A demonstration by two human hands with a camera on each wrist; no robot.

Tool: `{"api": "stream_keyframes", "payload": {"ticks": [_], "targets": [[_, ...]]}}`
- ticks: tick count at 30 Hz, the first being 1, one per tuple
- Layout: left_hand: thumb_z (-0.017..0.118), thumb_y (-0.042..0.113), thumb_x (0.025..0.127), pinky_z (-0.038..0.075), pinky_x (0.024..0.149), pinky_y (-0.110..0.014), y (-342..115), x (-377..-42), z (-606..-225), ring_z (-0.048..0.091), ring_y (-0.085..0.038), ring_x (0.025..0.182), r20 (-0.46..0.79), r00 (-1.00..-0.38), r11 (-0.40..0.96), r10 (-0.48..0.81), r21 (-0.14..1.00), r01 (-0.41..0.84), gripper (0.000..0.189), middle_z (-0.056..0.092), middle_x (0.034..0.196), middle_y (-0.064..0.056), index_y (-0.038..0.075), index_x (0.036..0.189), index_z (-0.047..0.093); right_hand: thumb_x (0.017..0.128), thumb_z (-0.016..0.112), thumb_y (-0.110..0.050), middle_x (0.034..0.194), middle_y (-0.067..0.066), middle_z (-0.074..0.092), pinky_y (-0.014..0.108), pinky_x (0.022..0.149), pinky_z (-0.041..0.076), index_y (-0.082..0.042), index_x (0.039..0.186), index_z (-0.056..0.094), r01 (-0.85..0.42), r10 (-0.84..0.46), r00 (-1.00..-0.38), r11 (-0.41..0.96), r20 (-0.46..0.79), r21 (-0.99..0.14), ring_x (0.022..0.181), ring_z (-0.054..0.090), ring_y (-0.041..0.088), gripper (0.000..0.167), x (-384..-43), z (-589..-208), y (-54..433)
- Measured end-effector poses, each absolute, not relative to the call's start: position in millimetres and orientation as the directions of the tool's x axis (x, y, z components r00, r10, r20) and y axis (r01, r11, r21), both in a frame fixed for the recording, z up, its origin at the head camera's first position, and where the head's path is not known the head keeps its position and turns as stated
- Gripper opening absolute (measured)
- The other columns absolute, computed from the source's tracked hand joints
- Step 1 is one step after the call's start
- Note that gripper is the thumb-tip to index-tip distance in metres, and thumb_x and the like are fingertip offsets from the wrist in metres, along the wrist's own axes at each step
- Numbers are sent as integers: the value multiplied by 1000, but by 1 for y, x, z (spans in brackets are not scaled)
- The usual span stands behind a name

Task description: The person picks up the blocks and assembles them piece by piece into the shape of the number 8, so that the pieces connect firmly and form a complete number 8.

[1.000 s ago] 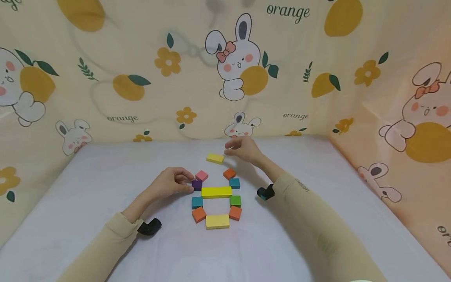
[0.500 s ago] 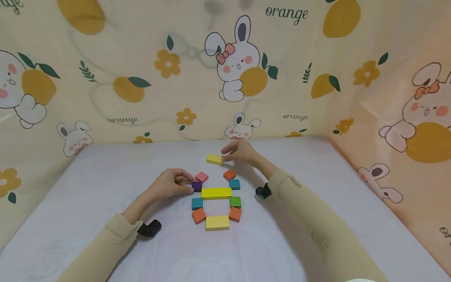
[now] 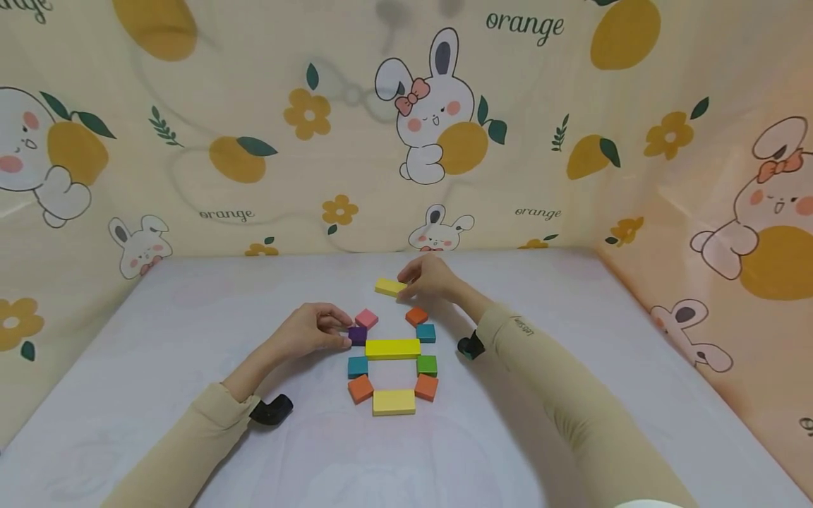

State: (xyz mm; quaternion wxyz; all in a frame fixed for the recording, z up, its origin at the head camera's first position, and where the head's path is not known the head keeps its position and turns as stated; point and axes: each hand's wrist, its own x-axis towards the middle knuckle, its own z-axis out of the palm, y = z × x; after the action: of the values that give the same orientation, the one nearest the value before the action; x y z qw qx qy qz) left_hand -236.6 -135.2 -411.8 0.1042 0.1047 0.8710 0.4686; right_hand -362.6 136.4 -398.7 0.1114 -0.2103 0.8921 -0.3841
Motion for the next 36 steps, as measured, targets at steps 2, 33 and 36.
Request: {"api": "stream_keyframes", "payload": {"ticks": [2,33,36], "targets": [[84,15,80,51,83,-37,-135,-237,-412,62,-19,78,-79,-955,535,287,840,91,29,71,99,2,13,106,70,76,88,-15,97,2,71,31,83,51,-9,104,75,-298,-467,-884,614,-32,-731,89,61,23,32,-362,-400,136],[84,15,79,50,84,-37,-135,-237,-413,61,-19,78,-67,-960,545,273,832,98,29,71,96,3,14,105,70,77,85,-13,96,5,71,30,84,52,-7,102,74,-256,-533,-839,559,-105,-789,88,62,25,28,-346,-396,149],[84,15,79,50,85,-38,-135,-238,-413,62,-19,78,-73,-959,542,275,835,92,29,71,96,3,14,105,70,79,84,-15,97,3,71,30,86,51,-8,104,74,-261,-542,-832,572,-119,-778,89,62,24,27,-346,-398,146]]}}
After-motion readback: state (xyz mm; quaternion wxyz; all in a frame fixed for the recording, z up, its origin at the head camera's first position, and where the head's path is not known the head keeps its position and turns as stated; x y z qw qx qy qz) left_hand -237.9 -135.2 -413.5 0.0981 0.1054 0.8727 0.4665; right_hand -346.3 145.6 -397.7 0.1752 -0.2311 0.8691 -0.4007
